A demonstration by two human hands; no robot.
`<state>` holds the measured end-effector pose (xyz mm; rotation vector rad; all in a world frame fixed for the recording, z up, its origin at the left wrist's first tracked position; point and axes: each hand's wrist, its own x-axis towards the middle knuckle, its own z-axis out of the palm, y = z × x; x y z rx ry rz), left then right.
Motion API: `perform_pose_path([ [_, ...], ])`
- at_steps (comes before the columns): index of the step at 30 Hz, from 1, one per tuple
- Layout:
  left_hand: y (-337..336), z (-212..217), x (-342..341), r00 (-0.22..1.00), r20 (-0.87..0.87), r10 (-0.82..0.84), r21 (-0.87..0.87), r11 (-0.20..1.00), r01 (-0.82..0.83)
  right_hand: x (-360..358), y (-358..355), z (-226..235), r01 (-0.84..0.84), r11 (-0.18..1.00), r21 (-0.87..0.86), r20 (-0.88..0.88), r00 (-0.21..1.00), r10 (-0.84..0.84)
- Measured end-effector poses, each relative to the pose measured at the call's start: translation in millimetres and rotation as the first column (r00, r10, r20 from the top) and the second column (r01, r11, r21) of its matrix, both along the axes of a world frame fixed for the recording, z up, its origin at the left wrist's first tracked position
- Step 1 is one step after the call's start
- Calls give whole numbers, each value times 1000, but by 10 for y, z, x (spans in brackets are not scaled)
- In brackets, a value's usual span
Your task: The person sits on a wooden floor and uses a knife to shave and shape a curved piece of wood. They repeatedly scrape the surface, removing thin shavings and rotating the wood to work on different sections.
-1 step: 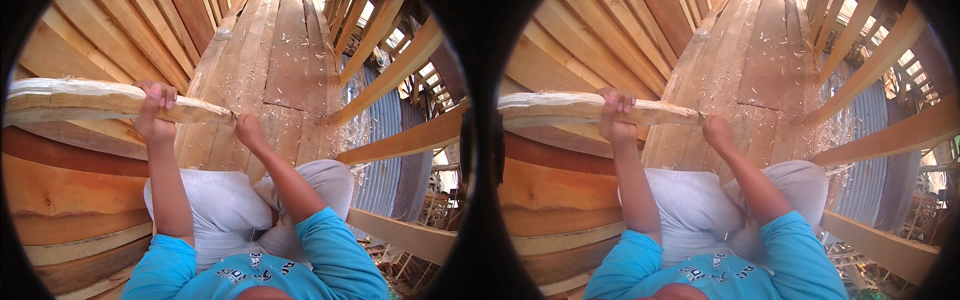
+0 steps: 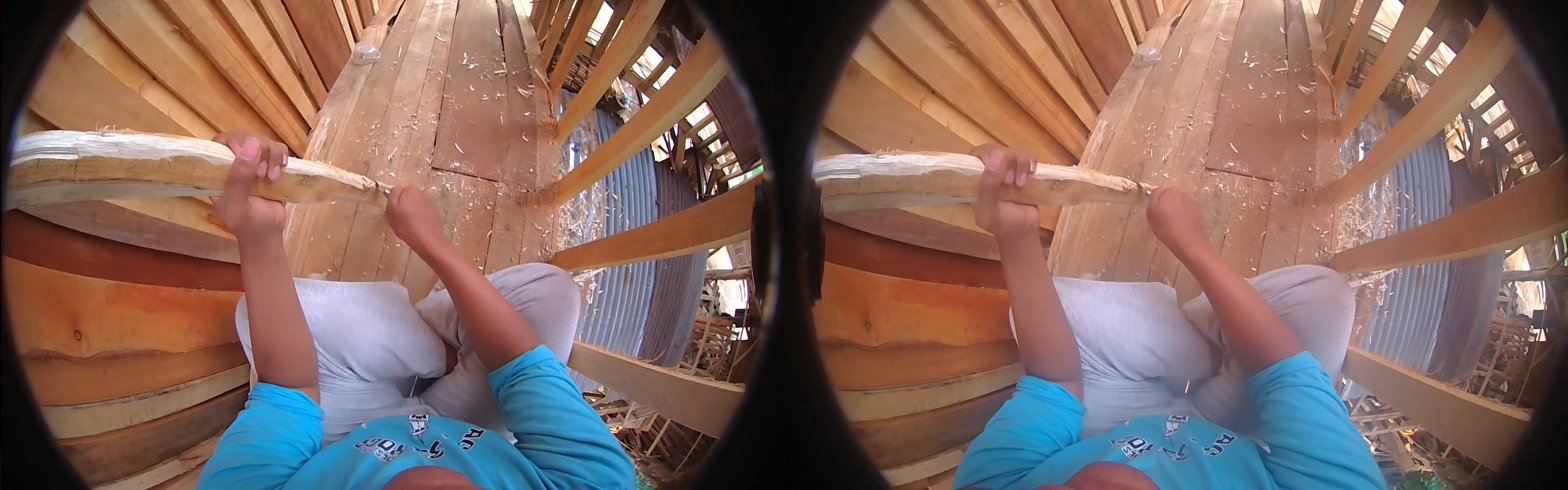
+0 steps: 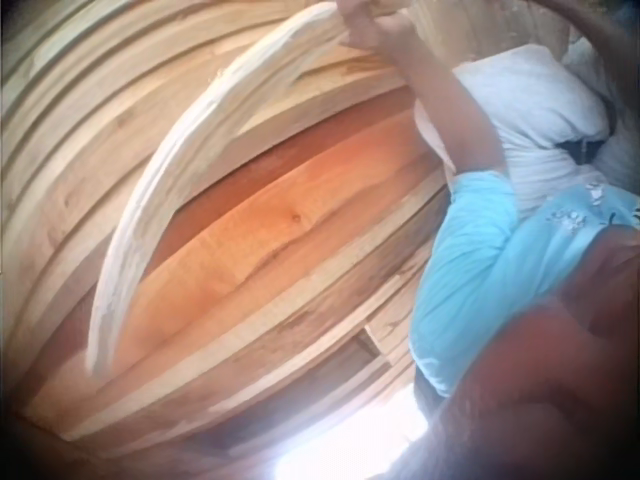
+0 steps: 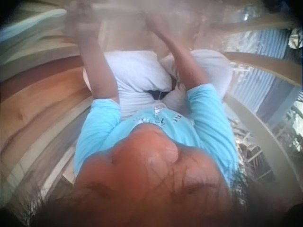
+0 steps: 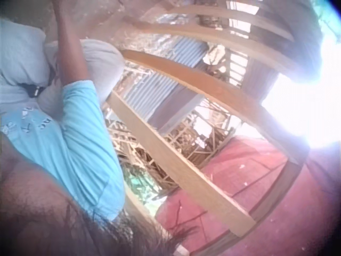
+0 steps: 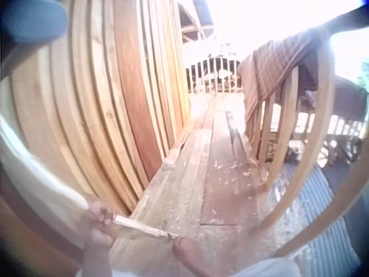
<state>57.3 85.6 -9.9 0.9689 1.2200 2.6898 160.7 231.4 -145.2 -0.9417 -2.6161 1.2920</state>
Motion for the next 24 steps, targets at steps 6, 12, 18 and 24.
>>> perform_pose_path([
  [6,143,103,82,997,65,51,-10,999,-50,-1,128,-213,119,991,67,-29,993,-117],
  [12,50,58,27,999,21,29,-7,1000,-29,-37,13,263,42,984,173,-6,999,-41],
  [18,195,122,166,996,-29,85,-29,996,-86,-15,127,63,111,987,112,-12,994,-110],
  [24,270,106,303,997,-73,3,-45,999,-7,22,170,-148,132,984,122,-53,991,-126],
])
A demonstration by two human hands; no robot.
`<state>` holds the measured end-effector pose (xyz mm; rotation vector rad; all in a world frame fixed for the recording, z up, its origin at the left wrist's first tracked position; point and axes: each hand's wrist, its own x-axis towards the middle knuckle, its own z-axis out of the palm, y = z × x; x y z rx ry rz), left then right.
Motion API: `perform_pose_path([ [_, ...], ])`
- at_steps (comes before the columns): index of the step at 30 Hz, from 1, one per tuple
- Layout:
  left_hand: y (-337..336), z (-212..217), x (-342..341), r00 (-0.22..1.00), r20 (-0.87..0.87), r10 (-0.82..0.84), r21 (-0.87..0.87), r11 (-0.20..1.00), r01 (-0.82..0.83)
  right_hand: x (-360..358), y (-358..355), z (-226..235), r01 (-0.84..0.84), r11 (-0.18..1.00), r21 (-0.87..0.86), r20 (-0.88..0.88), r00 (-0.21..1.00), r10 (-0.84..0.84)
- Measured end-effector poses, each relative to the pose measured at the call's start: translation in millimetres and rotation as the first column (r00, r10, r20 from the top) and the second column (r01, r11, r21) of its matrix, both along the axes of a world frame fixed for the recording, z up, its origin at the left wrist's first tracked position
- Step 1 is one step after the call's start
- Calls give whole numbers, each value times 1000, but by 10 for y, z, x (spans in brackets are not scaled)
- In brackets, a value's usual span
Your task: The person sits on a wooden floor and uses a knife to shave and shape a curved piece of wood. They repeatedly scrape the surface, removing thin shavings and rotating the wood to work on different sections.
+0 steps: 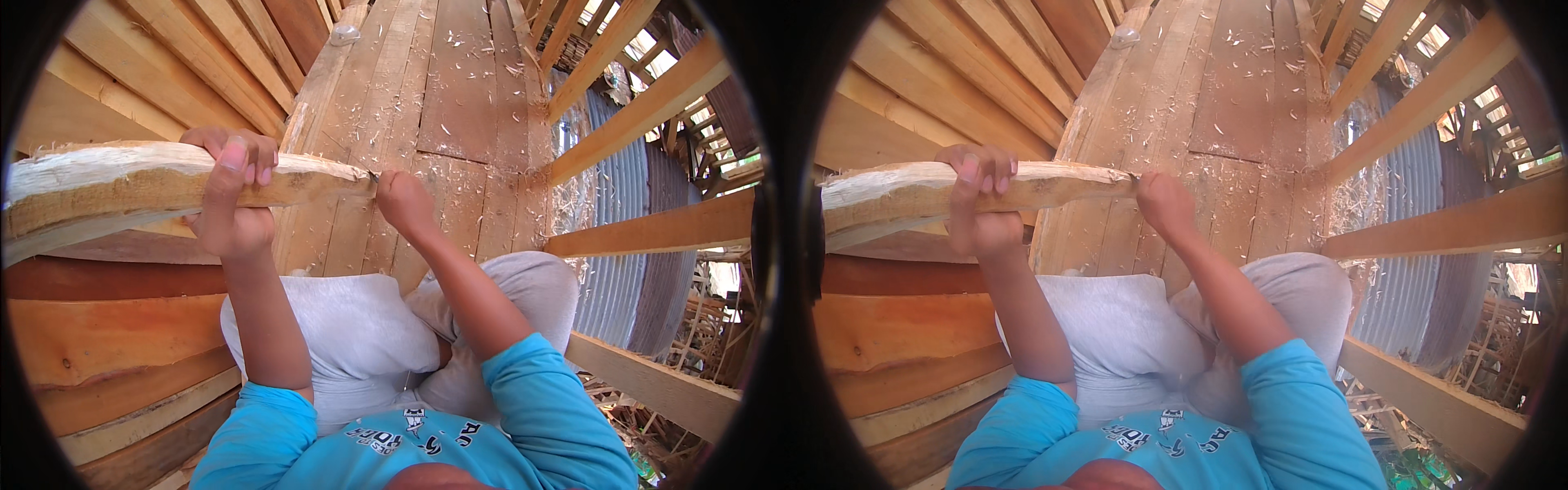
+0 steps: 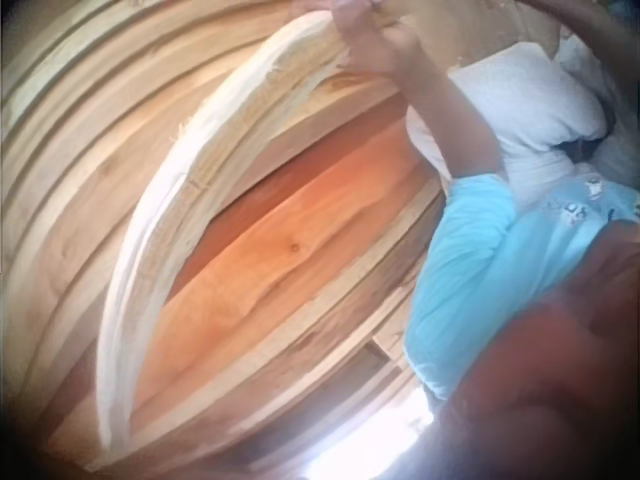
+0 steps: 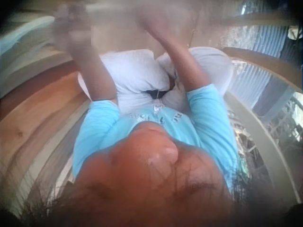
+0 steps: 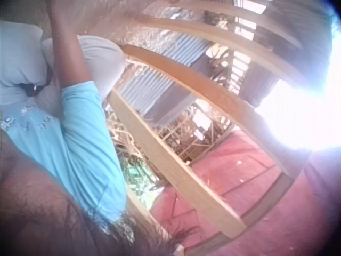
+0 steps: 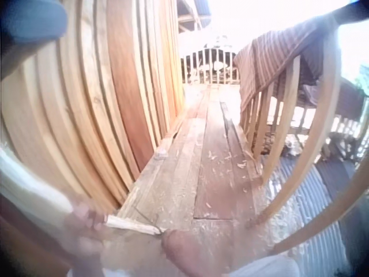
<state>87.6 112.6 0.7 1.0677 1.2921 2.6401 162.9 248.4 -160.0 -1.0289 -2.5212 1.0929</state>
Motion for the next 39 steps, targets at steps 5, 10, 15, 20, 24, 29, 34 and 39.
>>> perform_pose_path([
  [5,-25,-25,-36,994,-96,-59,-16,998,58,31,21,151,-105,990,90,103,990,96],
  [10,28,-62,70,990,-115,-83,-43,996,79,118,62,273,-75,988,134,160,986,53],
  [15,13,-55,-46,997,-78,-15,-52,999,11,-30,112,7,31,994,107,175,983,-49],
  [20,-224,-47,-346,977,-113,-181,-79,982,173,-86,109,-191,15,962,271,52,998,-30],
  [24,-281,-53,-348,974,-117,-194,-109,977,182,-61,182,-357,-14,910,415,-57,998,41],
  [29,-300,-1,-249,955,-198,-221,-123,972,199,-95,281,-329,10,878,479,-111,993,49],
  [34,-334,96,-152,922,-244,-302,-148,951,272,-81,281,-325,132,850,511,-228,973,-14],
  [39,-564,306,-137,866,-226,-446,-252,885,391,51,529,-566,155,821,550,-81,988,-132],
])
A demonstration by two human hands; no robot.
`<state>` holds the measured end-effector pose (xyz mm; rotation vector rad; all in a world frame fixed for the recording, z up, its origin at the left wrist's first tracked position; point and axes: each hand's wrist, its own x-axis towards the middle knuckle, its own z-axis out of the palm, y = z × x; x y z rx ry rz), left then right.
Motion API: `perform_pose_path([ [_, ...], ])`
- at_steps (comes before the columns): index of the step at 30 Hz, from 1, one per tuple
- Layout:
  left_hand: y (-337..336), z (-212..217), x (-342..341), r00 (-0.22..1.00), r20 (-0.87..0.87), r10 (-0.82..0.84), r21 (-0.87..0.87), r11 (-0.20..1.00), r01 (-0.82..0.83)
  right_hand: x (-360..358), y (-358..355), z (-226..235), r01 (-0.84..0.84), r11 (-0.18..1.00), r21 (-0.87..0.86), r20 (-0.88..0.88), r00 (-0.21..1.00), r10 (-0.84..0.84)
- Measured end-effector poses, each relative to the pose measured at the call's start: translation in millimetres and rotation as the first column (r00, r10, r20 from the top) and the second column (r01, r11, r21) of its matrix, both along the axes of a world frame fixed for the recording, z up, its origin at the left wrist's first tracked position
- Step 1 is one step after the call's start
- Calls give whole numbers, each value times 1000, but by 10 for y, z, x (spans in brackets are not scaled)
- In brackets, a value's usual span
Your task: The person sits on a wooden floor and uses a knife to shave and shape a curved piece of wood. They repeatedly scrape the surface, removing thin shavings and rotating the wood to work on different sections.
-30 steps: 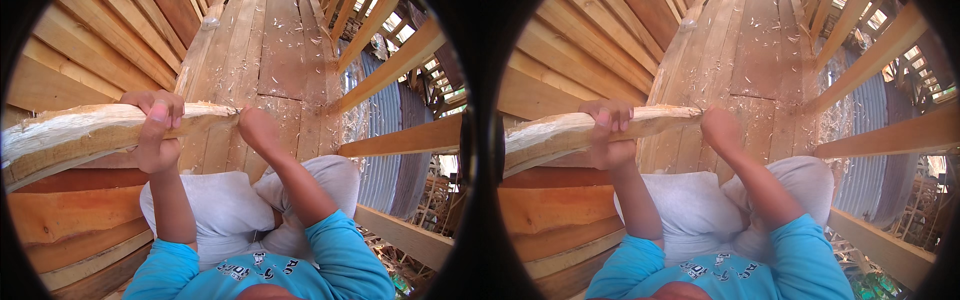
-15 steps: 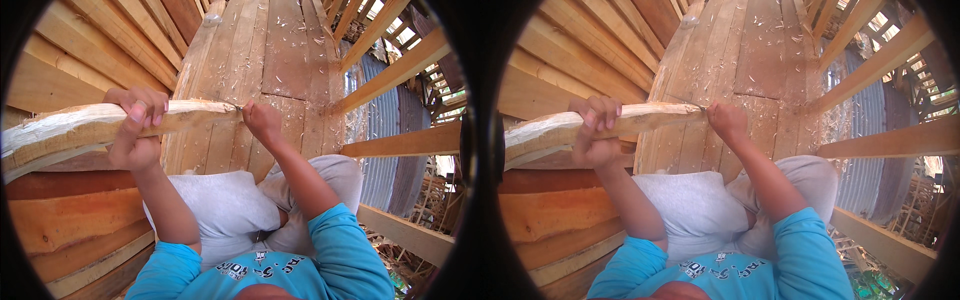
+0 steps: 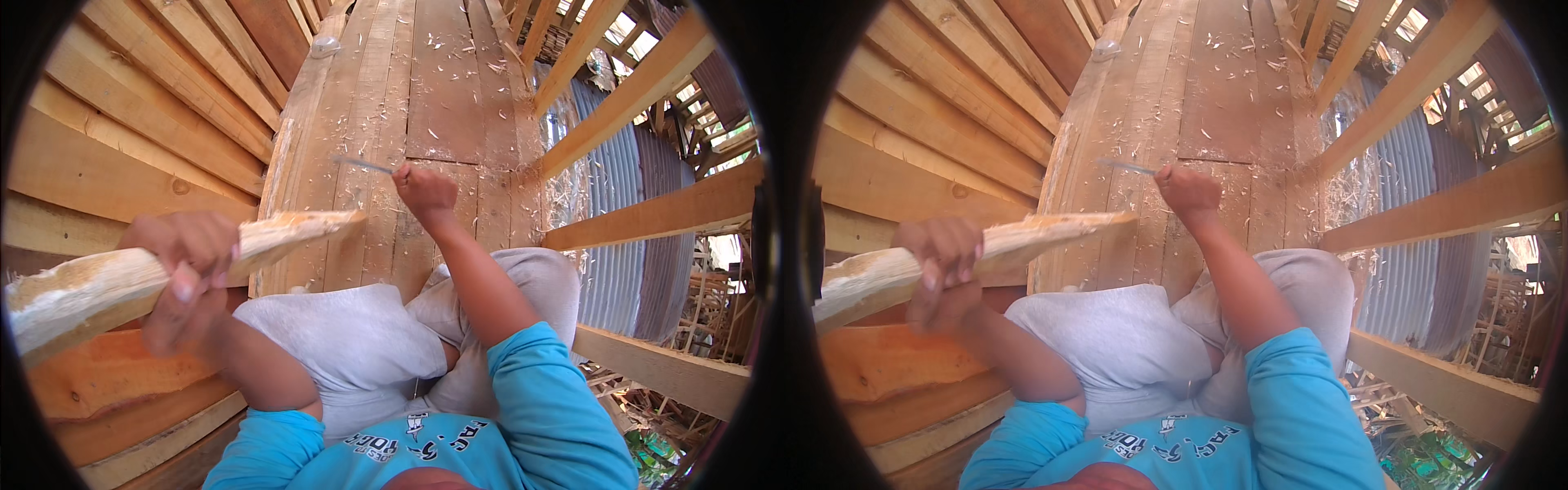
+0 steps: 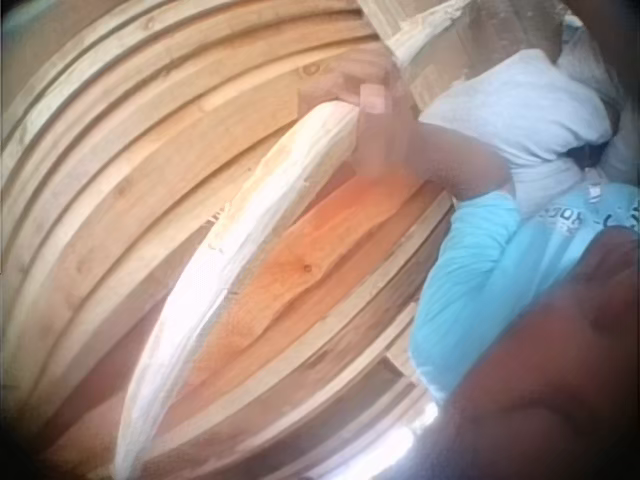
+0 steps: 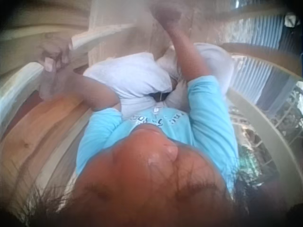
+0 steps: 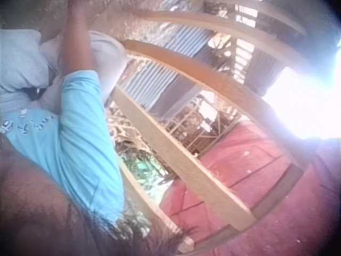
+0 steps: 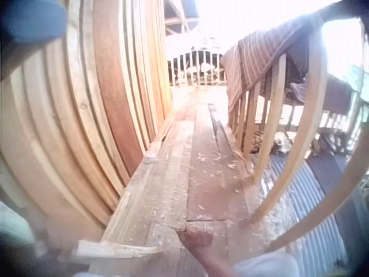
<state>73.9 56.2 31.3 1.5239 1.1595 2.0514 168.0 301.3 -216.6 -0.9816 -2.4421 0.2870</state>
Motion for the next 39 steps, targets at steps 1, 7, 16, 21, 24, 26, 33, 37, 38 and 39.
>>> perform_pose_path([
  [1,-222,132,98,997,51,66,-22,998,-65,-40,57,-7,34,998,-44,69,997,-31],
  [7,-201,67,149,955,103,278,-89,959,-269,-143,-3,142,30,858,-513,70,998,7],
  [16,50,-133,-52,988,-50,145,89,986,-140,-132,-99,296,-339,67,-938,-310,911,271],
  [21,252,-414,-260,994,-17,112,109,988,-109,-154,-68,187,-144,88,-986,-124,971,203],
  [24,279,-434,-307,992,38,124,99,987,-128,-165,-123,238,-69,180,-981,-38,985,170],
  [26,273,-432,-295,990,30,137,100,985,-139,-148,-190,349,-122,251,-960,-78,981,178],
  [33,121,-166,-106,990,-6,143,145,979,-141,-70,-348,775,-188,499,-846,-138,981,136],
  [37,160,-244,-132,987,-29,159,162,975,-153,-9,-363,1121,-129,490,-862,-105,992,76],
  [38,207,-308,-166,988,-16,156,148,977,-152,1,-353,1160,-187,513,-838,-163,982,92],
  [39,240,-363,-199,988,-3,154,134,979,-152,1,-344,1188,-244,534,-809,-219,969,111],
])
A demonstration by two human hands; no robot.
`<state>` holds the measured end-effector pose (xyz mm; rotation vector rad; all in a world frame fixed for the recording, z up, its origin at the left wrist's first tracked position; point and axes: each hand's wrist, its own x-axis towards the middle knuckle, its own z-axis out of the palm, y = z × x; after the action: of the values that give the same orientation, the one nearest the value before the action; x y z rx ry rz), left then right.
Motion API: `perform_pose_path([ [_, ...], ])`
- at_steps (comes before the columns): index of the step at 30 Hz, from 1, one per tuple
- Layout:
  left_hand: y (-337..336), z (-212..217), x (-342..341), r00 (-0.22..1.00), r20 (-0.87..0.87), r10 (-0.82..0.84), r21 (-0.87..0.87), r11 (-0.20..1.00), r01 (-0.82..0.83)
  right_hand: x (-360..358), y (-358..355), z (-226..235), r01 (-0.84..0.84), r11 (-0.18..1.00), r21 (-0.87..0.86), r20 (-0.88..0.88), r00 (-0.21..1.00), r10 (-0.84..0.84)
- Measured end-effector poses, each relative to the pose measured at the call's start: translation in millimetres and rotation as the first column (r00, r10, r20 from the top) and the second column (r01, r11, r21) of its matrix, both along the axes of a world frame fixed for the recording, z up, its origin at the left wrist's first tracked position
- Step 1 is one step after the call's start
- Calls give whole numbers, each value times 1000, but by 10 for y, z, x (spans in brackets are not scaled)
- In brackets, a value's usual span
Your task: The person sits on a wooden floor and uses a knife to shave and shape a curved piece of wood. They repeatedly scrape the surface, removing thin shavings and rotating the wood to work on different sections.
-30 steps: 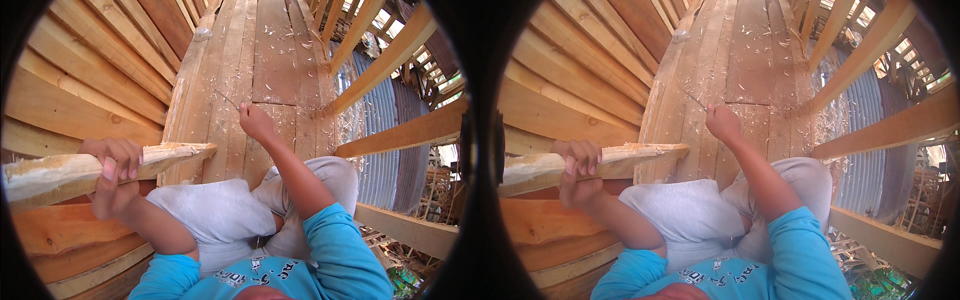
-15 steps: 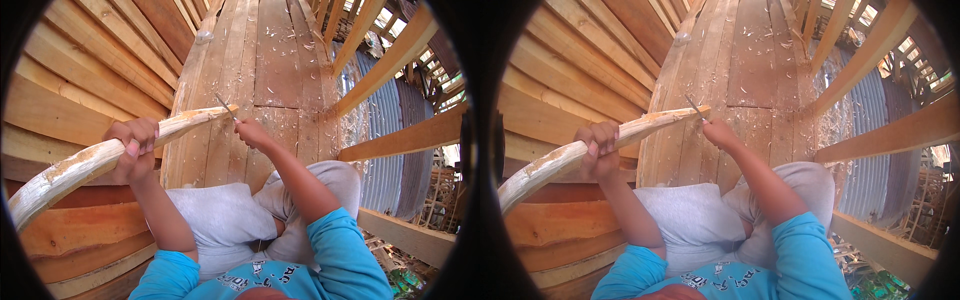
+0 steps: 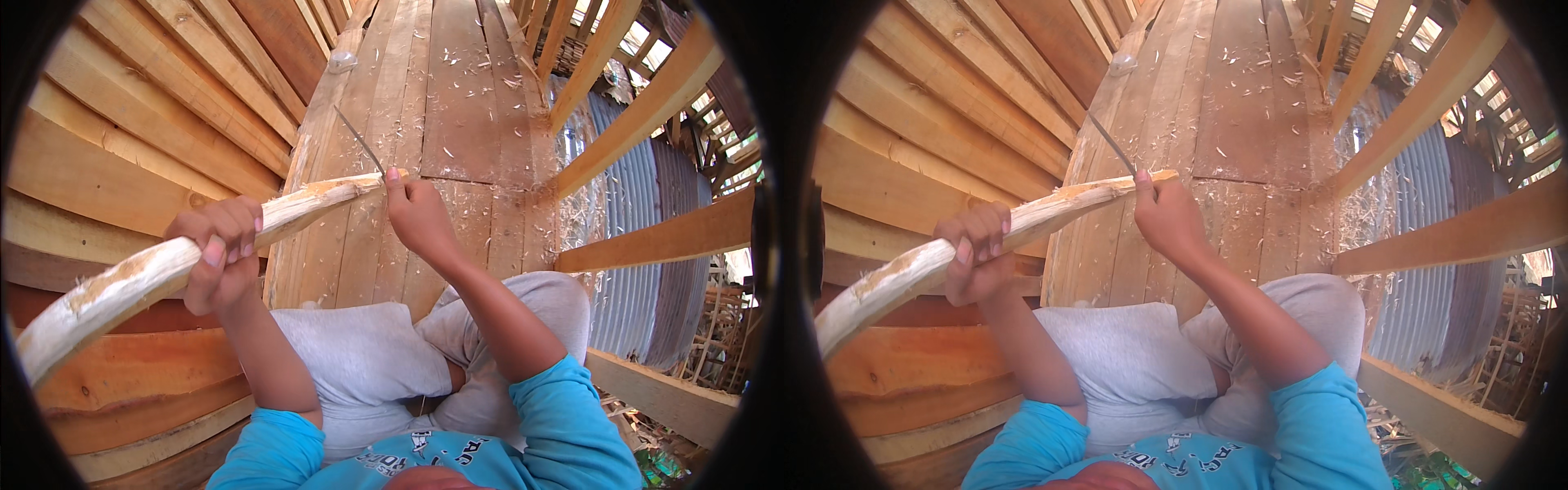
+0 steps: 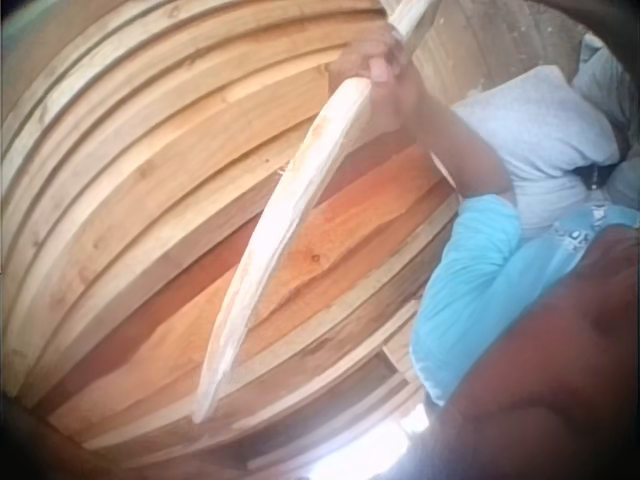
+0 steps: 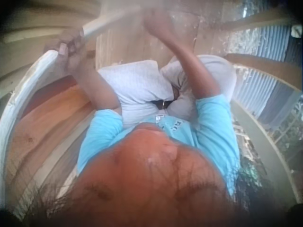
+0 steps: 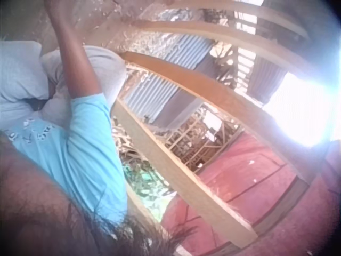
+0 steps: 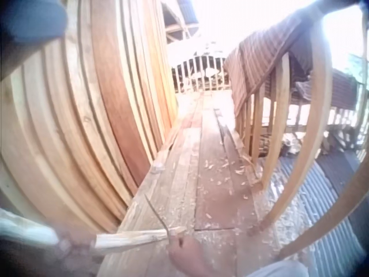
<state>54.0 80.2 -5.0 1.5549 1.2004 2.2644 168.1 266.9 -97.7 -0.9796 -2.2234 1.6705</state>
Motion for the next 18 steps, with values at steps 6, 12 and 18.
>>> perform_pose_path([
  [6,182,-82,-21,973,219,73,-27,997,-68,-75,19,-753,-22,990,138,80,997,11],
  [12,37,-146,-86,959,248,138,-16,990,-139,-144,-190,-201,-130,975,183,149,983,103],
  [18,271,-82,99,979,186,83,-31,996,-78,-151,66,-828,124,976,177,109,983,-145],
])
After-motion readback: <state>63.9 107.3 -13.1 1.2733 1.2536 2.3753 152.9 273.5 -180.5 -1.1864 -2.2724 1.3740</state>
